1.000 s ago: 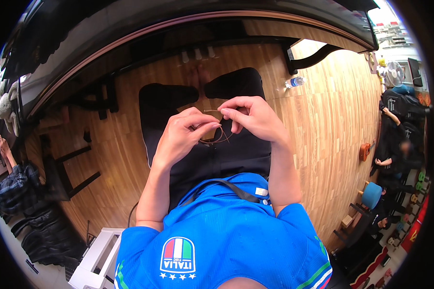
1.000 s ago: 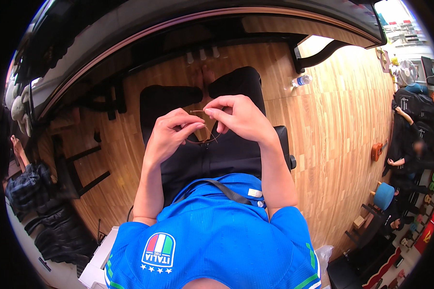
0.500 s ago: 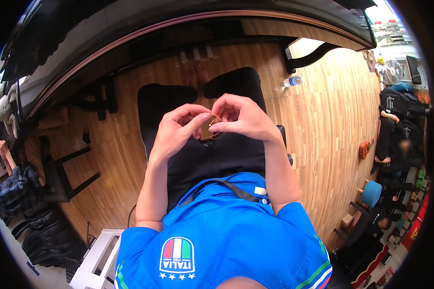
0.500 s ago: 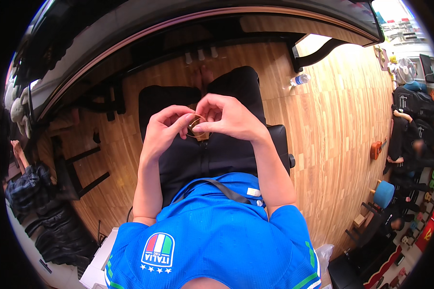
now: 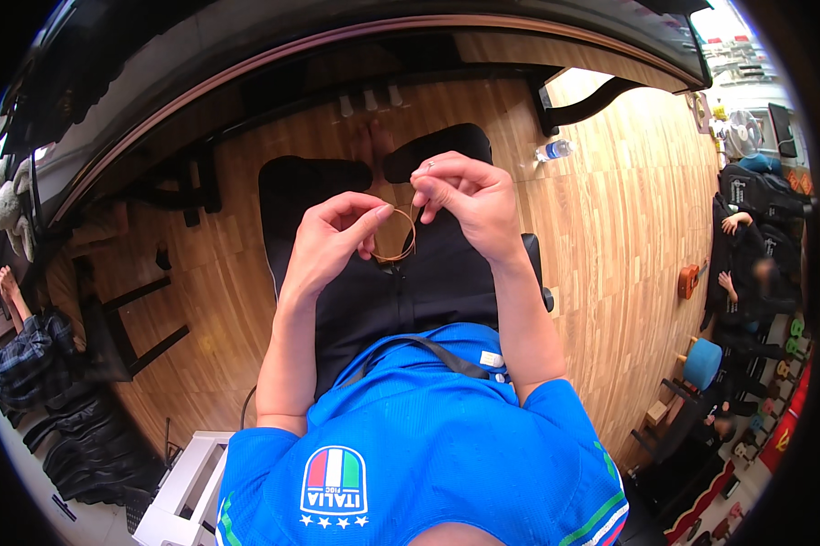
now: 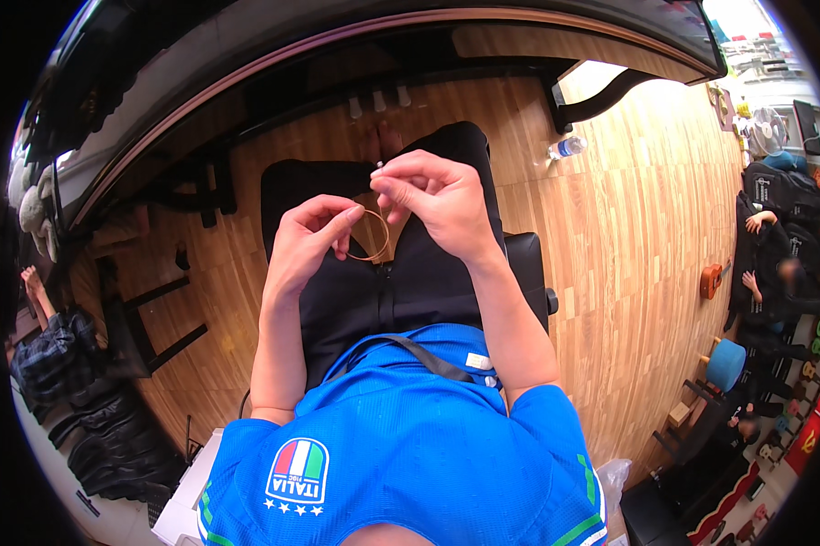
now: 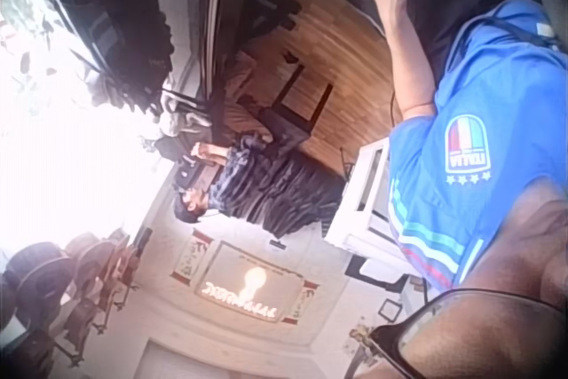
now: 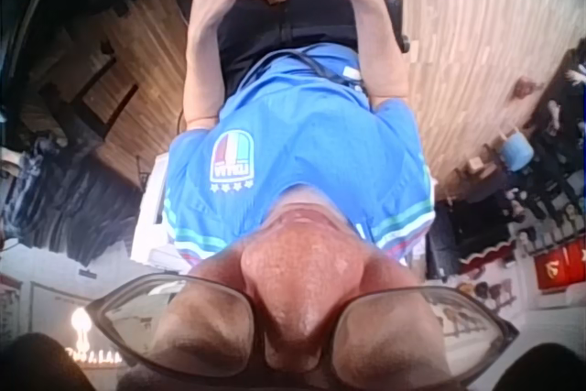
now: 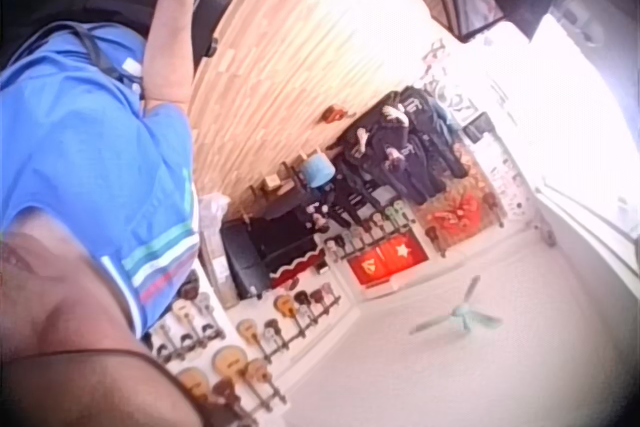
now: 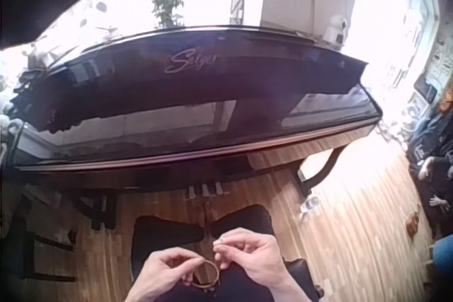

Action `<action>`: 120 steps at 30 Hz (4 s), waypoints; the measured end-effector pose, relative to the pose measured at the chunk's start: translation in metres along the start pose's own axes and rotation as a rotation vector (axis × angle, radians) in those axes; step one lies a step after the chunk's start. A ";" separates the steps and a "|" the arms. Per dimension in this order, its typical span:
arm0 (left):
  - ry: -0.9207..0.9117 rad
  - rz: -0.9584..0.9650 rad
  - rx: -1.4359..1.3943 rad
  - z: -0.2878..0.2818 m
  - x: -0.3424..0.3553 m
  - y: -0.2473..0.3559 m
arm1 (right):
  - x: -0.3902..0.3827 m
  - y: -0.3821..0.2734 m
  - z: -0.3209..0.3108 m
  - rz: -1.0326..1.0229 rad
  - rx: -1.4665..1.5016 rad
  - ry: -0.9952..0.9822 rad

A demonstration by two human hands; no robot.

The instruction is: The person sits at a piano and repeatedly shapes thin copper wire into circular loops by hand. They place each finished loop on the piano lid and continue forming additional loops.

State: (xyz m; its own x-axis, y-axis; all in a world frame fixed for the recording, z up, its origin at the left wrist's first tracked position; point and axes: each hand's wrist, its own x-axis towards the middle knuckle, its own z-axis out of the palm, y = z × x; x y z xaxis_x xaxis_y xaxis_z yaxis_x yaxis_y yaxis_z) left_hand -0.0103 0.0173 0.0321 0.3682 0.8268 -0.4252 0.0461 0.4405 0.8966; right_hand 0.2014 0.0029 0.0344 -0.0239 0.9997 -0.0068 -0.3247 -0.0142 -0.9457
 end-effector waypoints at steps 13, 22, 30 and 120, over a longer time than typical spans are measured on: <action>-0.021 0.146 -0.025 -0.003 -0.001 0.001 | 0.001 -0.015 -0.009 0.124 0.087 0.193; -0.091 0.308 0.152 0.002 -0.006 0.003 | -0.001 -0.027 -0.010 0.576 -0.347 -0.306; -0.130 0.151 0.073 0.000 -0.006 0.007 | -0.002 -0.026 -0.010 0.611 -0.211 -0.386; 0.098 0.225 0.255 -0.001 0.000 -0.010 | -0.014 0.003 0.009 0.195 -0.524 -0.063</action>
State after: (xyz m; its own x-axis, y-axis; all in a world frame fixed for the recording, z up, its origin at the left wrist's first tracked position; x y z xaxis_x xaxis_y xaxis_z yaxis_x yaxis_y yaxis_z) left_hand -0.0121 0.0129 0.0229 0.3054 0.9283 -0.2122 0.2085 0.1522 0.9661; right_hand 0.1921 -0.0109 0.0341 -0.0983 0.9761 -0.1936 0.2040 -0.1706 -0.9640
